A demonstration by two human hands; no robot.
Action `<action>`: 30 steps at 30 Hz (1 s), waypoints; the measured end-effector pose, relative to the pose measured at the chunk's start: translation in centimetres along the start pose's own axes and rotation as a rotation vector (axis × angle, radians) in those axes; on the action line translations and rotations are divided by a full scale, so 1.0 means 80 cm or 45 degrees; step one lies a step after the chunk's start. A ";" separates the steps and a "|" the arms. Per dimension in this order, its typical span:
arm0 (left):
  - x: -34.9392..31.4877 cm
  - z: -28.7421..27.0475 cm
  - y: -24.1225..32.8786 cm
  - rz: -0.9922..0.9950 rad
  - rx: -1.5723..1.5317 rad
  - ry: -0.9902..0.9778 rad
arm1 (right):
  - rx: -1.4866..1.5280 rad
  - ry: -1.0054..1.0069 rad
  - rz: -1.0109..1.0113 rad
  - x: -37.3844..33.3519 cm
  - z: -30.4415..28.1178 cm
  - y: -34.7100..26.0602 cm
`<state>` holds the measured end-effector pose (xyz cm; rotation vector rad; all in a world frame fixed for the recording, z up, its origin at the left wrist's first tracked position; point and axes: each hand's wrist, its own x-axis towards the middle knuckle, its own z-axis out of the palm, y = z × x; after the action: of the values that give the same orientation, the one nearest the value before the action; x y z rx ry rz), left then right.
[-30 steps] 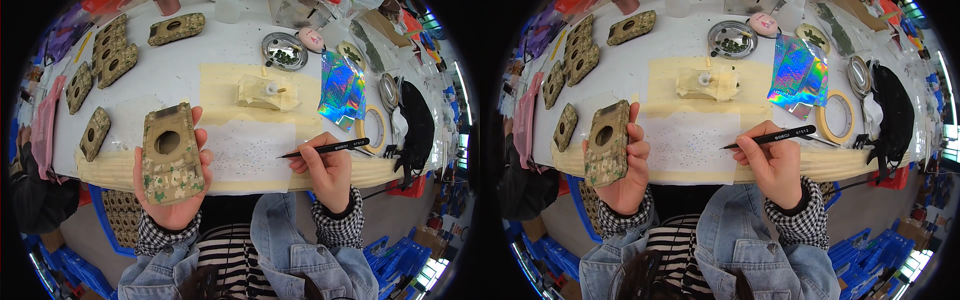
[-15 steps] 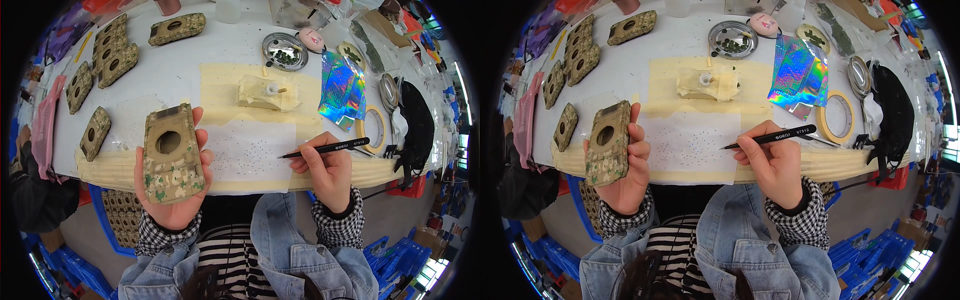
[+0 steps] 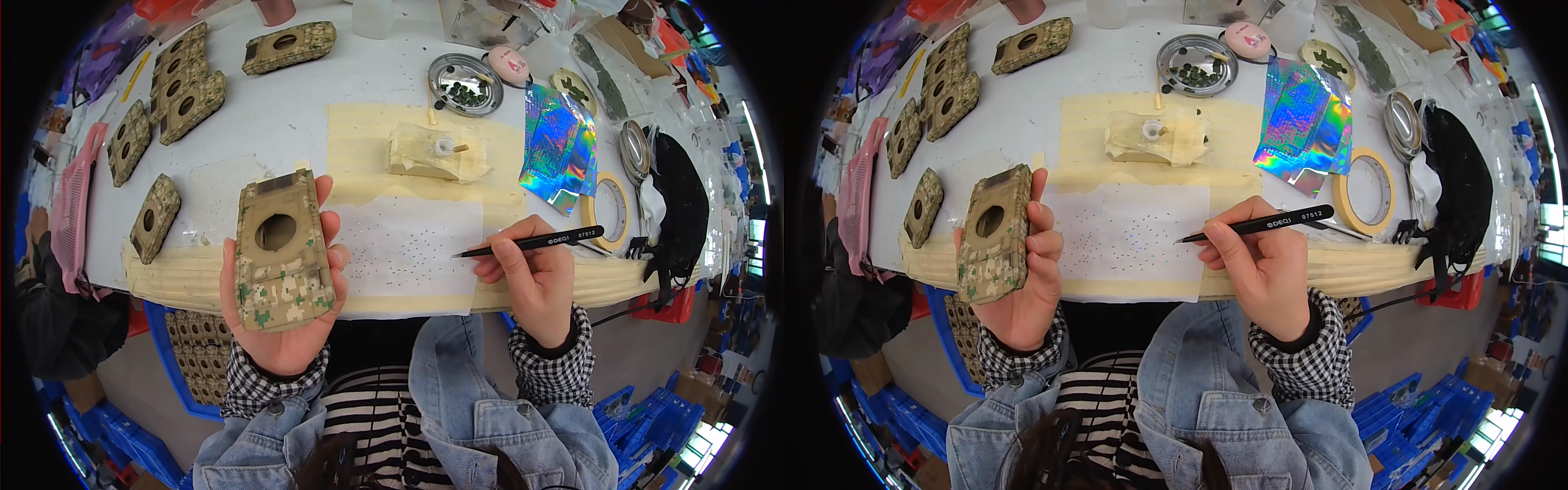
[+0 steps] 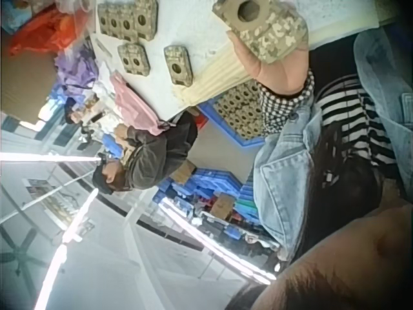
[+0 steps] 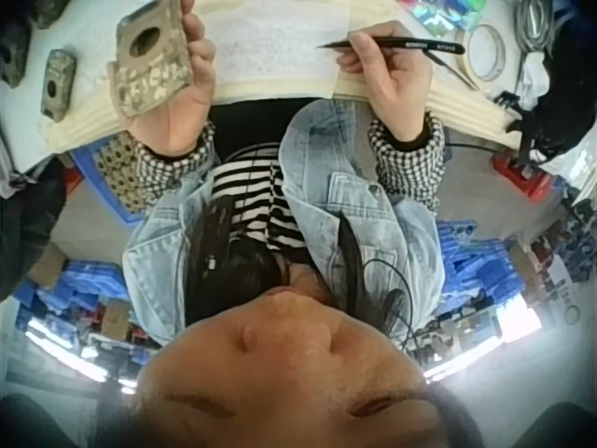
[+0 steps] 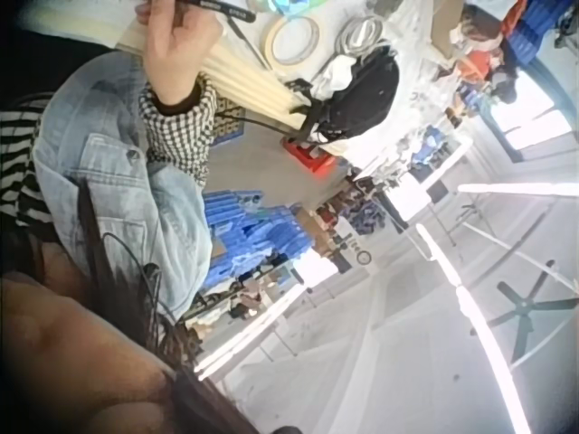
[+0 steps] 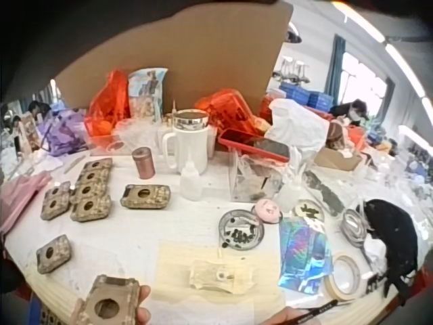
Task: Detailing and painting small camouflage patterns or components on model tank hulls.
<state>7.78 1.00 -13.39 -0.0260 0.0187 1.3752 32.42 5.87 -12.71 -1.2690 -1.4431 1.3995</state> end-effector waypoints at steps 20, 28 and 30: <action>-0.001 -0.003 0.001 -0.022 0.015 -0.006 | -0.014 -0.005 0.002 -0.002 0.000 0.001; 0.001 -0.001 -0.004 0.075 0.020 0.041 | 0.180 0.092 -0.104 0.001 -0.001 -0.012; 0.001 -0.001 -0.006 0.027 -0.002 0.026 | 0.231 0.099 -0.190 0.003 0.003 -0.028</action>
<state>8.28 1.02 -13.44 -0.0410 0.0350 1.3961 31.77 6.23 -10.57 -1.0672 -1.2989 1.3337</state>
